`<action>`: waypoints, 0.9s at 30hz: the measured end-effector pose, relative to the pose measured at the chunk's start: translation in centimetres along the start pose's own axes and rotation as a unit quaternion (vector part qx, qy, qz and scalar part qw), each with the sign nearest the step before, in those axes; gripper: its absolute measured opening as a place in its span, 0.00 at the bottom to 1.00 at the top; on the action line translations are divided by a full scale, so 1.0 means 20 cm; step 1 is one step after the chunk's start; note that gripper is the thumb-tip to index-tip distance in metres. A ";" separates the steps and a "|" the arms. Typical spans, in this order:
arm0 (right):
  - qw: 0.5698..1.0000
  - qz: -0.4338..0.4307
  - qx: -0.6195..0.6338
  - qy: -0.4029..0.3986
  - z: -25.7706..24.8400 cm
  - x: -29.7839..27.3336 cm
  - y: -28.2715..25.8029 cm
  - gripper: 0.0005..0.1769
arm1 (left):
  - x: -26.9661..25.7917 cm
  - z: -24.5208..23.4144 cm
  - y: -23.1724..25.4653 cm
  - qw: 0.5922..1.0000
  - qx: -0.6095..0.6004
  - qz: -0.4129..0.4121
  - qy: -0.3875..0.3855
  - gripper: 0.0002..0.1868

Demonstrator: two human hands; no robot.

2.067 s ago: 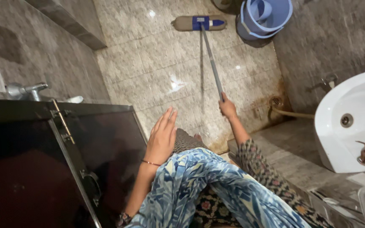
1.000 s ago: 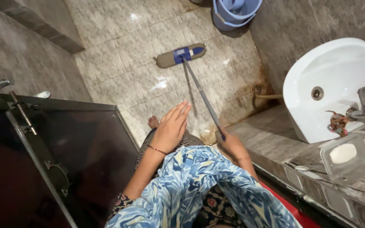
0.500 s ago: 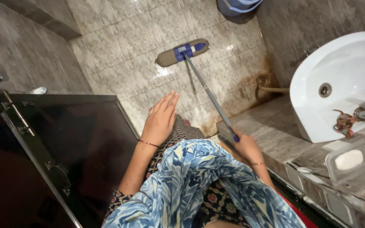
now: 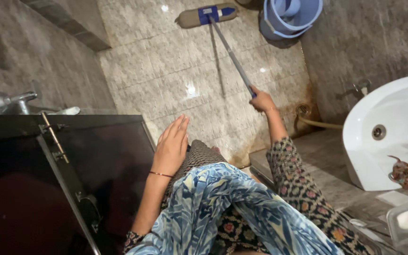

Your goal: The person mops the tiled floor of a bathroom using a long-handled flat mop, moving the mop head across the surface between the toilet, sink, and cabinets.

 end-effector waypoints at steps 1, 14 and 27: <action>1.000 0.004 0.012 0.000 -0.02 0.06 -0.07 0.43 | 0.00 -0.02 0.00 1.000 0.001 0.001 0.004 0.26; 0.997 -0.038 -0.066 0.012 0.21 0.02 -0.11 0.45 | -0.15 0.03 0.08 0.999 0.001 0.037 0.022 0.27; 0.996 -0.078 -0.046 0.011 0.63 -1.14 0.63 0.46 | -0.37 0.41 0.30 0.998 -0.014 0.065 0.007 0.26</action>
Point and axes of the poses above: each hand's wrist, its own x-axis towards the middle knuckle, its own z-axis out of the palm, y = z × x, the point moved 4 cm from there along x, towards the middle knuckle, and after that the axes turned 12 degrees about -x, right-handed, at the moved point
